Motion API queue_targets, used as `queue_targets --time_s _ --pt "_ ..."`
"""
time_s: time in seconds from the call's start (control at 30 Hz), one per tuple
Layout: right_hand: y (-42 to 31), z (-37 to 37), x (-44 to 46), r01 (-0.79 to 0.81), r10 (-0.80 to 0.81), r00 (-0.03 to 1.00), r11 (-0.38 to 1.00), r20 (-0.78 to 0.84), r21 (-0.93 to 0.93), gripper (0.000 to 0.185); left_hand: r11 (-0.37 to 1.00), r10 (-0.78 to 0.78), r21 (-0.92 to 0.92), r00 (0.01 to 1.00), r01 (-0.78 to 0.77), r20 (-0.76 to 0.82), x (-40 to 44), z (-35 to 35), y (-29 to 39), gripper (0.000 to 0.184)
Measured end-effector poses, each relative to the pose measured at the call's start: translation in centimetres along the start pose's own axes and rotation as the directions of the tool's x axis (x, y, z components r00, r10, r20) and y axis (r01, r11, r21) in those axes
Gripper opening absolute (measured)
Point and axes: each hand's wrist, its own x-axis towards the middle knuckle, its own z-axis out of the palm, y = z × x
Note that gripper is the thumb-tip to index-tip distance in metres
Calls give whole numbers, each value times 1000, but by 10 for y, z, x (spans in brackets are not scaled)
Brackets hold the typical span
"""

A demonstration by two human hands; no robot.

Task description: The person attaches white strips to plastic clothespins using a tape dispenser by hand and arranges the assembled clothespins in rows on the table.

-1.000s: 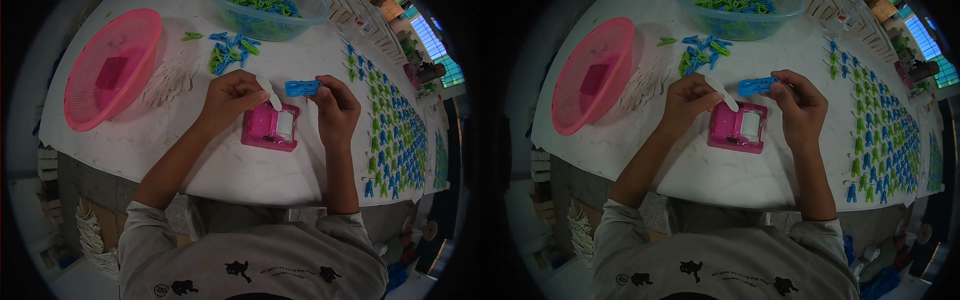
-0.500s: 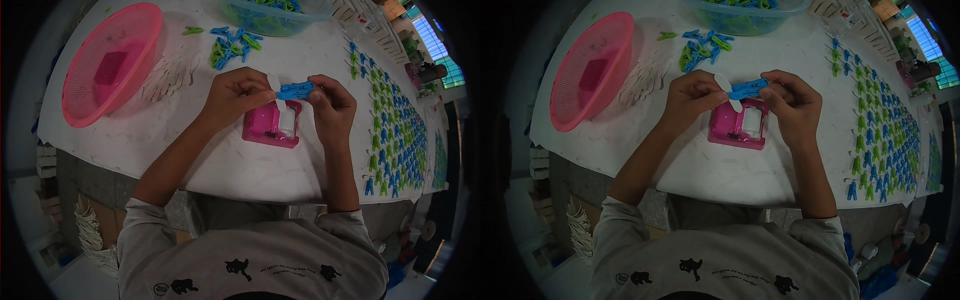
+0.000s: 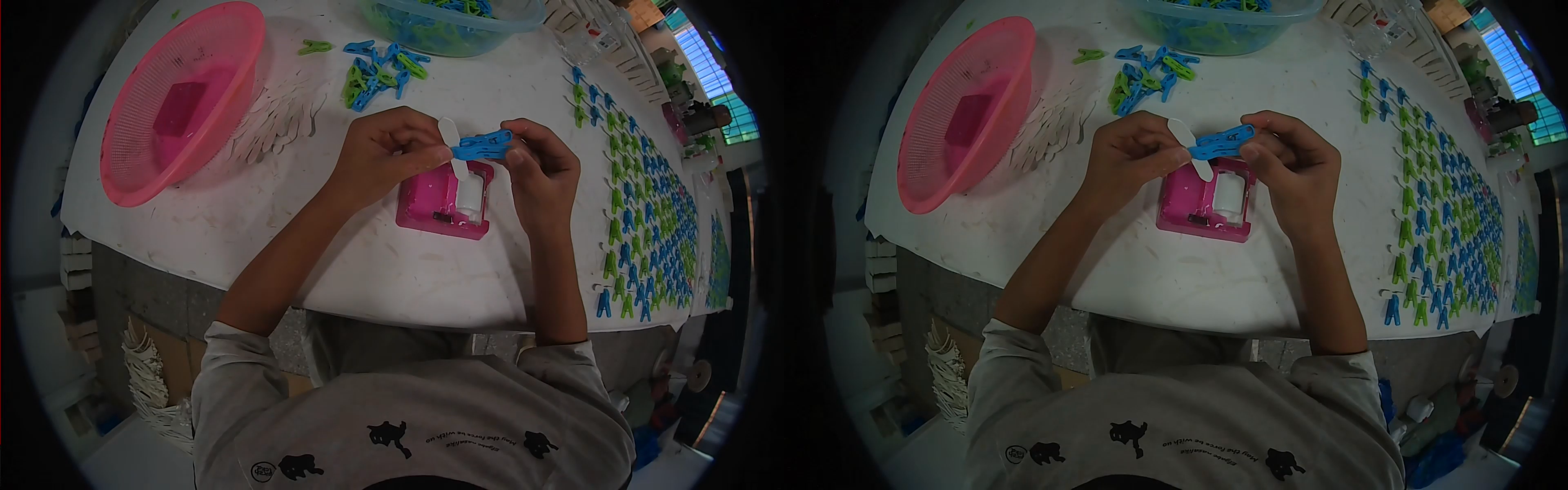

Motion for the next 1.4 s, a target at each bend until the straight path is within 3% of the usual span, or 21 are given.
queue_targets --time_s 0.83,1.13,1.23,1.3,1.33,1.4 --pt "1 3 -1 -14 14 1000 1000 12 13 30 999 -10 -51 1000 12 26 -1 -4 -2 16" --pt "-7 2 3 -45 42 995 999 89 30 30 999 6 -41 997 -4 70 -1 -4 -1 15" --pt "-20 -1 8 38 1 969 988 247 -153 29 1000 9 -16 997 -8 77 1 -4 0 15" --pt "-24 -3 11 212 -14 915 866 403 -452 28 1000 13 -3 998 -13 66 1 -7 0 15" --pt "-27 -1 11 214 -1 908 860 420 -462 28 999 30 20 994 -32 103 1 -8 0 15" --pt "-37 5 11 285 62 891 695 450 -660 25 998 50 30 990 -54 129 0 -10 0 16"
